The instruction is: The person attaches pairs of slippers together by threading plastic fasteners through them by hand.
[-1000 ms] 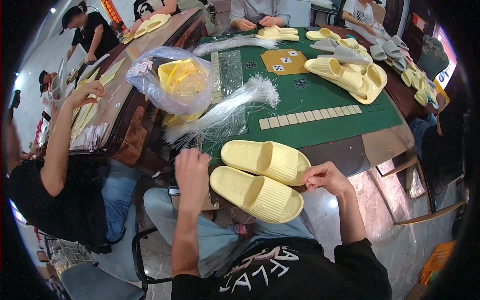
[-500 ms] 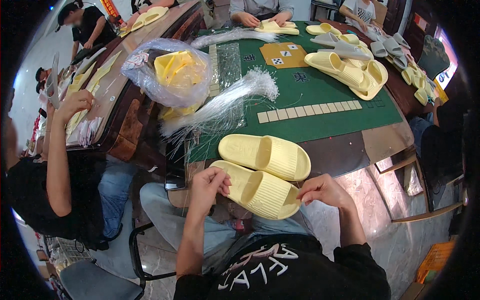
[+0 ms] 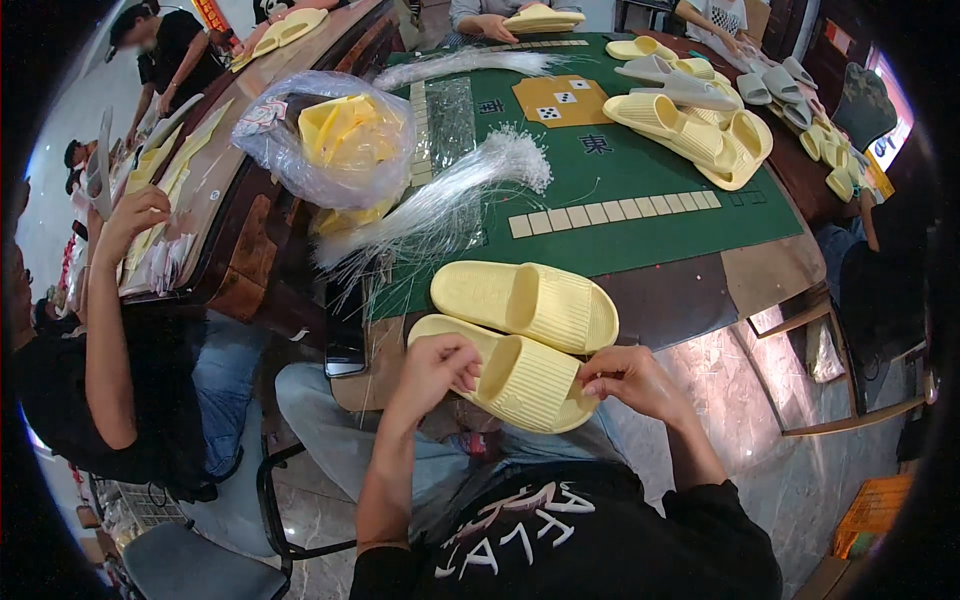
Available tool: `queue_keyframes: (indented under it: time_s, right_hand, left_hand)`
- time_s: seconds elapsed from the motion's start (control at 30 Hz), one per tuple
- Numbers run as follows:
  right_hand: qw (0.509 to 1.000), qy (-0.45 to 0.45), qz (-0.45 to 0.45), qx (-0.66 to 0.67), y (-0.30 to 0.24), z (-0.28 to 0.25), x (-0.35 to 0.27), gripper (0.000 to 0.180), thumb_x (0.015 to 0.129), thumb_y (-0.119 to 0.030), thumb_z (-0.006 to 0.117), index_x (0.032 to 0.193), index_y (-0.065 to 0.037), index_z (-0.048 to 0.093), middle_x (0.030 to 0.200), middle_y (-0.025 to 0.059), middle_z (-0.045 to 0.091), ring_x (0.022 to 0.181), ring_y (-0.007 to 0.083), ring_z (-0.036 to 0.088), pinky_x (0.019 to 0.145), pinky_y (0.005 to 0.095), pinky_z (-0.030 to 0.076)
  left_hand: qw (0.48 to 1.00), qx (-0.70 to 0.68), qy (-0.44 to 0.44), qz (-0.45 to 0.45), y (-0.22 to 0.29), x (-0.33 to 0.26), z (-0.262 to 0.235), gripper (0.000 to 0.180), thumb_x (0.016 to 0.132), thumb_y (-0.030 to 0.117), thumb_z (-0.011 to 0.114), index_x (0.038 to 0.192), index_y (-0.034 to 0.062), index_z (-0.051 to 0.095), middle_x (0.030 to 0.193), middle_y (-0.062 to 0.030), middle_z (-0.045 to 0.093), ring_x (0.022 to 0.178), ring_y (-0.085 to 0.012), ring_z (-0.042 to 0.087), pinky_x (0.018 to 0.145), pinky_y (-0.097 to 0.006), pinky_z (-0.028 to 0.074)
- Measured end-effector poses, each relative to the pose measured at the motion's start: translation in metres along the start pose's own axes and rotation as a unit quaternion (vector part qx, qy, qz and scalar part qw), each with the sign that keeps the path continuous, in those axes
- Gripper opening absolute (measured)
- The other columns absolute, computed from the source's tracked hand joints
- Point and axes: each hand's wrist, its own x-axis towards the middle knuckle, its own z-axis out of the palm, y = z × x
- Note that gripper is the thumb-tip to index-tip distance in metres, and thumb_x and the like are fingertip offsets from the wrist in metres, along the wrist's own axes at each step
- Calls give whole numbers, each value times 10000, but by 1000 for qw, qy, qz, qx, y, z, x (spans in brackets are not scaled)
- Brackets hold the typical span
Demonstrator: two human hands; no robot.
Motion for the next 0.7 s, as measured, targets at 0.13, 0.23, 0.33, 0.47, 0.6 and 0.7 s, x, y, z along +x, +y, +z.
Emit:
queue_keyframes:
  time_s: [0.13,0.23,0.33,0.47,0.6,0.7]
  right_hand:
    - [999,-4,-32,-18,-5,2,0,248,703,-109,721,924,-9,666,839,112,658,754,230,635,667,327,506]
    - [995,-13,-53,-84,-11,2,-2,293,684,-116,731,947,-12,658,852,109,642,771,250,624,670,339,499]
    - [986,5,-67,-154,-16,8,-6,279,650,-88,734,911,-25,658,838,79,604,736,238,606,632,320,492]
    - [965,37,-102,-238,-8,18,-6,176,667,-78,688,827,-41,624,802,82,554,730,273,597,601,362,486]
    - [949,34,-128,-286,-14,19,-2,140,700,-79,645,803,-30,563,780,95,525,711,289,584,587,388,479]
    - [955,57,-149,-252,-11,19,6,150,700,-76,638,808,-22,549,789,107,529,713,299,585,581,392,479]
  left_hand:
    - [993,47,-111,3,-6,13,27,157,889,78,531,862,-47,621,702,-37,619,621,-66,563,557,-201,454]
    - [989,72,-112,66,-8,19,43,160,859,53,561,966,-41,636,813,-30,648,749,-75,563,673,-229,462]
    - [991,45,-122,28,-11,23,46,174,845,55,588,984,-37,639,863,-25,653,792,-73,564,707,-229,465]
    - [992,16,-119,38,-14,23,47,169,865,63,576,987,-36,639,869,-19,650,801,-72,564,709,-225,465]
    - [993,-1,-113,42,-15,24,46,168,875,58,563,997,-33,635,879,-16,649,807,-73,564,717,-224,467]
    - [995,3,-83,58,-15,26,44,163,872,35,551,999,-27,634,882,-10,648,808,-63,560,719,-218,465]
